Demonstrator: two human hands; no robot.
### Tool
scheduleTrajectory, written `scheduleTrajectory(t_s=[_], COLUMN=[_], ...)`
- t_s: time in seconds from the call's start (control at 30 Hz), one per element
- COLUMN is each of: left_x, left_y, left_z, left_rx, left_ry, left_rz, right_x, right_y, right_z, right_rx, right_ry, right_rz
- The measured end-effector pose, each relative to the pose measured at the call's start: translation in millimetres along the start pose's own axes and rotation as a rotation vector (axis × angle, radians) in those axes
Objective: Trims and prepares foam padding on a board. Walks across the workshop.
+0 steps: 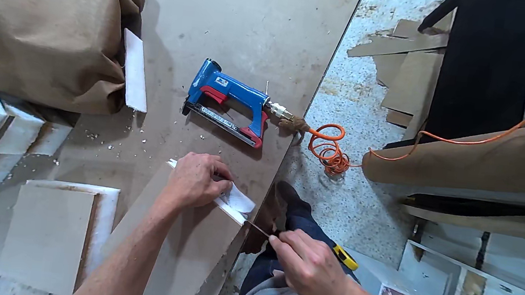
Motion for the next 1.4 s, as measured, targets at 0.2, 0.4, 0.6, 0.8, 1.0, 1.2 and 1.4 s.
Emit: scheduleTrajectory(t_s=[0.2,0.4,0.6,0.8,1.0,1.2,1.4], left_x=[0,-2,-2,-1,-1,-1,0], left_y=[1,2,2,1,2,2,1], left_z=[0,-1,0,1,2,2,2], left_rx=[0.025,0.055,0.028,0.01,-0.008,-0.015,-0.049], left_ry=[0.008,0.04,0.044,0.033,0.036,0.042,0.034], left_rz=[-0.022,-0.076,-0.073,-0.06,-0.047,-0.036,-0.019], right_x=[20,19,17,13,11,12,13], right_y=[15,50,54,45,42,47,38], right_z=[-22,13,21,19,17,21,15], right_rx=[-0.111,-0.077,-0.022,-0.039,-0.071,-0.041,-0.02], right_ry=[0.101,0.062,0.015,0.015,0.062,0.066,0.04], right_rz=[0.046,0.043,0.035,0.008,0.015,-0.007,-0.015])
Point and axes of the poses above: each hand's wrist, its own y-axis towards the middle knuckle, its own z-axis out of the palm, x = y × z, the point moved 4 cm from there along y, towards the middle knuckle, and after that the axes turned 11 degrees about y, right-handed, at the moved point
